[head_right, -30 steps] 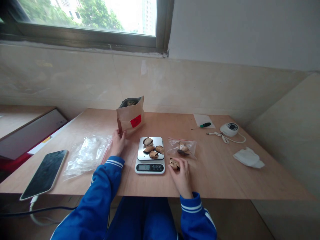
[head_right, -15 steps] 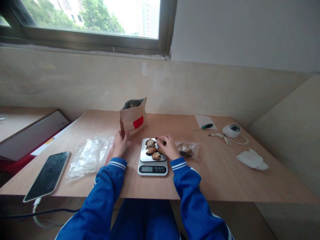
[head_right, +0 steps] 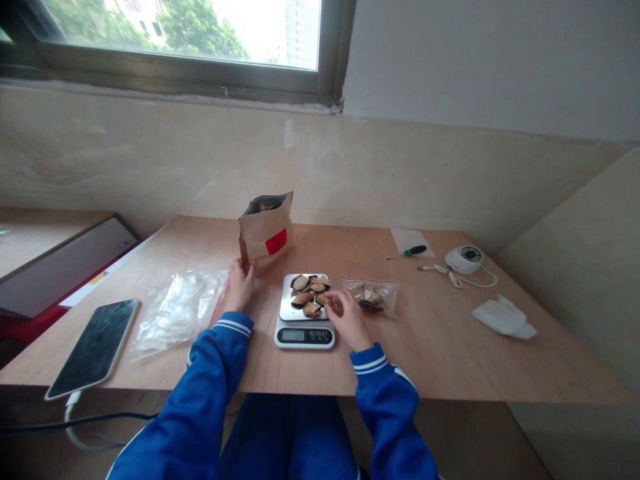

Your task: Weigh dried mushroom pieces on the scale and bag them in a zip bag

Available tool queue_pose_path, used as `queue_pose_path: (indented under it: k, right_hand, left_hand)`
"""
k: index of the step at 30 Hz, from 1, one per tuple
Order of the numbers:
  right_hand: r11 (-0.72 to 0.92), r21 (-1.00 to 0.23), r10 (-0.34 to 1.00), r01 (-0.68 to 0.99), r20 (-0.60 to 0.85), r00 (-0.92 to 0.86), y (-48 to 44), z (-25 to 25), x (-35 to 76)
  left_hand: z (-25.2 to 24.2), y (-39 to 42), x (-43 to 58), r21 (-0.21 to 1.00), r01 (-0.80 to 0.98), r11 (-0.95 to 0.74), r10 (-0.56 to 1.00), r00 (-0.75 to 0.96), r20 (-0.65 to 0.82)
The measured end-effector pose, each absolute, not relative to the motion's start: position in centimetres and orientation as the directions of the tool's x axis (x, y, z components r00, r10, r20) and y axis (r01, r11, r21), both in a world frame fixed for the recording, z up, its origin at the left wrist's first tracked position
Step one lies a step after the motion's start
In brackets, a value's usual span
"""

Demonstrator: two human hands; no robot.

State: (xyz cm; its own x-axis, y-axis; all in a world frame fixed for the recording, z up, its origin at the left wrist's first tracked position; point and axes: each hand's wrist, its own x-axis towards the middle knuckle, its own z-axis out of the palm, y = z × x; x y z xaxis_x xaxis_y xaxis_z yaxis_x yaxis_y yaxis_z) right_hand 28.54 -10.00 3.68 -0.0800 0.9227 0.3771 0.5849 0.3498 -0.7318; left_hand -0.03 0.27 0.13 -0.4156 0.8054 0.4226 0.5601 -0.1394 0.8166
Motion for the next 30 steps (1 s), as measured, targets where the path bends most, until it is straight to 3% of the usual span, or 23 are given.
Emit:
queue_pose_path:
  k: [7, 13, 17, 23, 27, 30]
  right_hand:
    - [0.23, -0.675, 0.886, 0.701, 0.443, 0.136, -14.8, 1.6, 32.1]
    - [0.166, -0.508, 0.865, 0.845, 0.486, 0.122, -17.4, -0.6, 33.0]
    - [0.155, -0.53, 0.836, 0.834, 0.519, 0.175, -17.5, -0.1, 32.6]
    - [0.159, -0.58, 0.823, 0.799, 0.525, 0.218, -17.7, 0.0, 33.1]
    - [0.181, -0.598, 0.809, 0.781, 0.542, 0.228, -17.6, -0.1, 33.3]
    - [0.194, -0.614, 0.789, 0.765, 0.561, 0.251, -17.7, 0.1, 33.2]
  left_hand:
    - [0.1, 0.3, 0.0, 0.819, 0.555, -0.147, 0.802, -0.418, 0.427]
    - [0.1, 0.3, 0.1, 0.816, 0.561, -0.14, 0.808, -0.411, 0.422]
    - [0.6, -0.1, 0.3, 0.809, 0.571, -0.136, 0.799, -0.42, 0.431]
    - [5.0, -4.3, 1.1, 0.757, 0.602, -0.253, 0.674, -0.452, 0.584]
    - [6.6, -8.1, -0.9, 0.661, 0.745, -0.09, 0.634, -0.469, 0.615]
    - [4.9, -9.1, -3.5, 0.632, 0.769, 0.094, 0.714, -0.495, 0.496]
